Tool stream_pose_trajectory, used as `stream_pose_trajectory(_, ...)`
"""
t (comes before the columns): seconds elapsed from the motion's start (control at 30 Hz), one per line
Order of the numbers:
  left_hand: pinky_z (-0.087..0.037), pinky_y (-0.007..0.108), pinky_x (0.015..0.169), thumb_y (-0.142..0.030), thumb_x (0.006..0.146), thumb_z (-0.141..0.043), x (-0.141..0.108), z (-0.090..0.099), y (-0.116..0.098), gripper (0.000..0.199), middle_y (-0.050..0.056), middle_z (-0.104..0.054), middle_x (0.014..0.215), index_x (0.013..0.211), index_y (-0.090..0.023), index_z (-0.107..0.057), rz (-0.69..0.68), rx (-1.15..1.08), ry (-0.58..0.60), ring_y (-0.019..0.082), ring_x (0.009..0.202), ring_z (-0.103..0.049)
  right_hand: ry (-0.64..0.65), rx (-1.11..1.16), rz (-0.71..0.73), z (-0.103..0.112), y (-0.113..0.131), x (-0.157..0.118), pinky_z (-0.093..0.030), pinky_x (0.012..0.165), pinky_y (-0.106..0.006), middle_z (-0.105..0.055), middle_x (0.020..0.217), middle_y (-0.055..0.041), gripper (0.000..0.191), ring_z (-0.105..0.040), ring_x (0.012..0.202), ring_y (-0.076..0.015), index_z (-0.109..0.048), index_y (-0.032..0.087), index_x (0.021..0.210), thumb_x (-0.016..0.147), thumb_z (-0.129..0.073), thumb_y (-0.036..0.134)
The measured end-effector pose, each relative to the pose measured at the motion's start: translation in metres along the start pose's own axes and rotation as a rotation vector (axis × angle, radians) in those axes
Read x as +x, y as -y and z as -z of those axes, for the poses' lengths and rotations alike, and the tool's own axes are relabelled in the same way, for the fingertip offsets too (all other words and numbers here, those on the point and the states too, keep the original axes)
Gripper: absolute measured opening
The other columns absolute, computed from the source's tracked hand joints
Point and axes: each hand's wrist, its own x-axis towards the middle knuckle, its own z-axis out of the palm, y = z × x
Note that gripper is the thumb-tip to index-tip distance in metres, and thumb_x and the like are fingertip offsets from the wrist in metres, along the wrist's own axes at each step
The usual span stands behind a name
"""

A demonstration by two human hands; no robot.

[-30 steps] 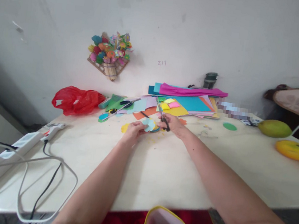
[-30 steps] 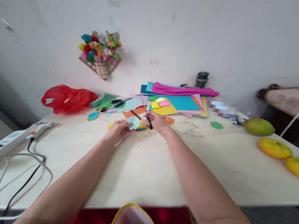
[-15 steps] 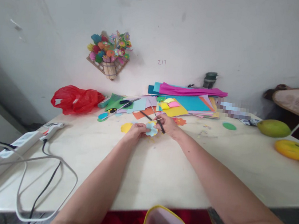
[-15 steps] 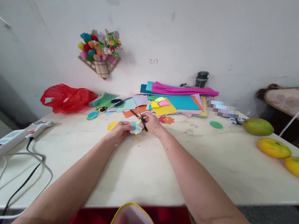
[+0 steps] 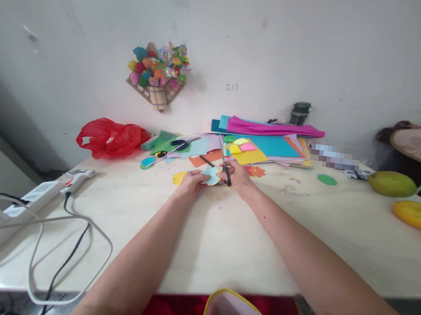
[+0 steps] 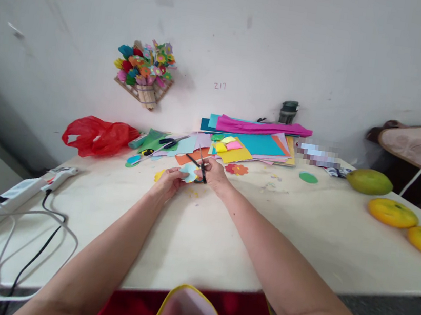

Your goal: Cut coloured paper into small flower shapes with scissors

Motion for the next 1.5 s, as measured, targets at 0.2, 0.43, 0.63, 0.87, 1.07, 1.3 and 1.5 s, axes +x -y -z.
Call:
stream_pose_trajectory(0.2,-0.053,0.033,0.067,-0.012,0.05,-0.072,0.006,0.008,-0.006,0.015,0.003,-0.064,0.064,0.059,-0.013,-0.059,-0.102,-0.073,-0.168,0.016,0.062,-0.062,0.224,-0.22,-0.091,0.028,0.002,0.005,-0.038,0.039,-0.021,-0.055,0.049,0.0023,0.031,-0.048,0.038,-0.0078,-0.053,0.015,0.072,0.063,-0.071,0.039)
stream_pose_trajectory(0.43,-0.053,0.031,0.066,-0.009,0.05,-0.068,0.01,0.012,-0.01,0.018,0.002,-0.061,0.061,0.055,-0.014,-0.052,-0.127,-0.123,-0.3,0.014,0.058,-0.061,0.562,-0.537,-0.174,0.061,0.013,0.005,-0.036,0.039,-0.02,-0.057,0.051,0.0011,0.032,-0.047,0.038,-0.0068,-0.054,0.014,0.066,0.071,-0.063,0.044)
stream_pose_trajectory(0.63,-0.052,0.029,0.061,-0.01,0.049,-0.067,0.01,0.015,-0.01,0.016,0.002,-0.062,0.057,0.052,-0.014,-0.052,-0.082,-0.065,-0.261,0.013,0.055,-0.06,0.664,-0.579,-0.238,0.071,0.022,0.002,-0.037,0.042,-0.02,-0.059,0.053,0.0008,0.025,-0.046,0.04,-0.0068,-0.062,0.013,0.08,0.071,-0.063,0.036)
stream_pose_trajectory(0.87,-0.051,0.031,0.061,-0.009,0.048,-0.067,0.006,0.01,-0.012,0.012,0.004,-0.062,0.057,0.054,-0.013,-0.057,-0.013,0.012,-0.196,0.015,0.054,-0.059,0.723,-0.577,-0.267,0.068,0.023,0.001,-0.036,0.043,-0.02,-0.058,0.051,0.0014,0.026,-0.047,0.041,-0.0074,-0.066,0.015,0.081,0.07,-0.064,0.038)
stream_pose_trajectory(1.07,-0.052,0.03,0.058,-0.011,0.047,-0.067,0.002,0.008,-0.012,0.01,0.005,-0.064,0.06,0.054,-0.013,-0.06,0.019,0.056,-0.126,0.017,0.057,-0.06,0.701,-0.593,-0.255,0.065,0.016,0.004,-0.032,0.039,-0.02,-0.058,0.05,0.0016,0.031,-0.047,0.041,-0.008,-0.067,0.015,0.08,0.064,-0.069,0.042)
stream_pose_trajectory(1.3,-0.051,0.029,0.053,-0.013,0.048,-0.067,0.002,0.006,-0.011,0.008,0.004,-0.063,0.057,0.053,-0.015,-0.061,0.03,0.081,-0.121,0.016,0.053,-0.059,0.691,-0.605,-0.222,0.059,0.015,0.002,-0.034,0.039,-0.019,-0.057,0.049,0.002,0.038,-0.048,0.042,-0.0082,-0.066,0.013,0.085,0.064,-0.07,0.044)
stream_pose_trajectory(1.5,-0.051,0.029,0.051,-0.013,0.047,-0.068,0.002,0.005,-0.01,0.01,0.005,-0.063,0.056,0.052,-0.014,-0.06,0.041,0.068,-0.125,0.016,0.051,-0.058,0.7,-0.591,-0.213,0.058,0.008,0.005,-0.034,0.039,-0.019,-0.056,0.05,0.0025,0.04,-0.046,0.041,-0.0069,-0.066,0.014,0.087,0.064,-0.07,0.046)
